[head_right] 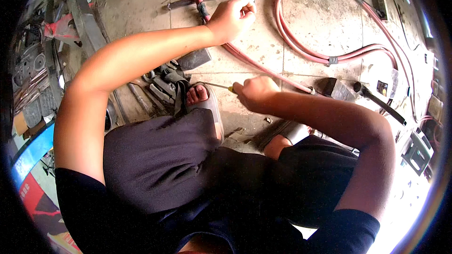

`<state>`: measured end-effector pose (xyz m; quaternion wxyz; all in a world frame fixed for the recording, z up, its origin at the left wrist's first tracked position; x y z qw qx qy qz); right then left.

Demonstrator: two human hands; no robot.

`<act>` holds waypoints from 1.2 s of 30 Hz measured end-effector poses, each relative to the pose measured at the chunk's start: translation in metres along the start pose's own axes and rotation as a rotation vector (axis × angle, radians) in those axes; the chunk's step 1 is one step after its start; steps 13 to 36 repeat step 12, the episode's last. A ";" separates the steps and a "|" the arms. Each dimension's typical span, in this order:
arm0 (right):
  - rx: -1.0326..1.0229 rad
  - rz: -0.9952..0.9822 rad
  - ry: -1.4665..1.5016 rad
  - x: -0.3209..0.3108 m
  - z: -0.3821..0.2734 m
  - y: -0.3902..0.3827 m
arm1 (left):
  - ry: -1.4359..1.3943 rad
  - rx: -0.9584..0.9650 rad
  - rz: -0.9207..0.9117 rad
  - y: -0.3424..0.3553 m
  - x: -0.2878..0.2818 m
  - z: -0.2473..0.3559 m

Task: The person sits on the floor and uses a screwdriver to strip the outer insulation of a red hose. They hold the hose with one hand and scrape the surface with the tool in the other. Another person is visible in the background welding metal parts.

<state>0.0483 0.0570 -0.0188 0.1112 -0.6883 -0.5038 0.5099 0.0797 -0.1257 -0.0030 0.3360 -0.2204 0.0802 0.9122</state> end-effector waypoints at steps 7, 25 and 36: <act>-0.093 0.068 -0.085 -0.001 -0.021 -0.018 | -0.010 -0.023 -0.052 0.005 0.010 0.002; -0.010 -0.077 -0.060 -0.008 -0.006 -0.028 | 0.002 -0.060 -0.070 0.004 0.011 -0.001; -0.010 -0.077 -0.060 -0.008 -0.006 -0.028 | 0.002 -0.060 -0.070 0.004 0.011 -0.001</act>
Point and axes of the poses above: each hand's wrist, its own y-axis towards the middle knuckle, its own x-axis out of the palm, z = x × y, the point moved 7 cm from there along y, towards the middle knuckle, and after that the axes turned 8 degrees about -z, right-handed, at the moved point
